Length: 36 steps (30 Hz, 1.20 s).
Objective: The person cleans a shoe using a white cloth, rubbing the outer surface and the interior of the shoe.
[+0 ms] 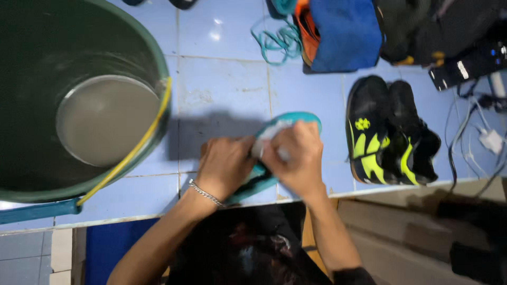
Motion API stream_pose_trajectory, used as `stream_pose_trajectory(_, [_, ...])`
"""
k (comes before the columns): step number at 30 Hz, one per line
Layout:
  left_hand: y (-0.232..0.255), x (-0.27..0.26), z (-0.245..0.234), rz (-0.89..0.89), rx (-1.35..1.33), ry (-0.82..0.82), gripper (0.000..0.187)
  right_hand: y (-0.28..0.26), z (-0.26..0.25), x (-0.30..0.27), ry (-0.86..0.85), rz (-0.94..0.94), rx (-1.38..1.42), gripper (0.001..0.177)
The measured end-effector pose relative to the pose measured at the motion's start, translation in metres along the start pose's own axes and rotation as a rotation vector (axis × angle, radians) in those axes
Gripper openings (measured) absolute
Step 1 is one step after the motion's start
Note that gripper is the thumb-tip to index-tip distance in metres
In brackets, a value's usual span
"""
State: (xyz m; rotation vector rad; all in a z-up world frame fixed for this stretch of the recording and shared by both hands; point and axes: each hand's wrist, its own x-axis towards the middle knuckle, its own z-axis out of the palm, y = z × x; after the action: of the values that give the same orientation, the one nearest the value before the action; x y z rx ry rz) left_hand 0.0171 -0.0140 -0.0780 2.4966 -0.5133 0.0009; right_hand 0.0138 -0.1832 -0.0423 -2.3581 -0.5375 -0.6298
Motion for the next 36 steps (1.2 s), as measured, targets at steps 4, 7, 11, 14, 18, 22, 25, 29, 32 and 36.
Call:
stream_pose_trajectory(4, [0.008,-0.001,-0.011,0.005,-0.084,0.025,0.017,0.033,-0.003,0.016,0.024,0.084,-0.137,0.022])
stream_pose_trajectory(7, [0.007,0.002,-0.008,-0.007,-0.125,-0.021,0.02,0.02,-0.004,0.005,0.002,0.091,0.015,0.025])
stream_pose_trajectory(11, [0.009,0.0,-0.011,0.028,-0.063,0.049,0.017,0.031,-0.008,0.013,0.013,0.107,-0.064,0.023])
stream_pose_trajectory(14, [0.004,0.002,-0.008,0.021,-0.046,0.049,0.016,0.009,-0.004,0.01,0.013,0.108,-0.047,0.024])
stream_pose_trajectory(18, [0.009,0.001,-0.009,0.024,-0.084,0.054,0.016,0.06,-0.008,0.019,-0.018,0.081,-0.171,0.029])
stream_pose_trajectory(22, [0.007,0.002,-0.004,-0.017,-0.163,0.027,0.017,0.008,-0.015,0.009,-0.021,0.074,0.202,0.016])
stream_pose_trajectory(25, [0.007,0.004,0.0,-0.026,-0.062,0.076,0.019,0.036,-0.011,0.013,0.005,0.013,0.055,0.021])
stream_pose_trajectory(29, [0.004,0.005,0.005,-0.028,-0.039,0.084,0.02,0.028,-0.009,0.009,0.068,-0.051,-0.139,0.026])
stream_pose_trajectory(32, [0.01,0.004,-0.001,-0.001,-0.062,0.061,0.018,0.041,-0.015,0.015,0.056,-0.049,-0.094,0.028])
stream_pose_trajectory(36, [0.004,0.006,-0.004,0.055,-0.164,-0.014,0.018,0.002,-0.007,0.0,0.051,-0.018,0.175,0.022])
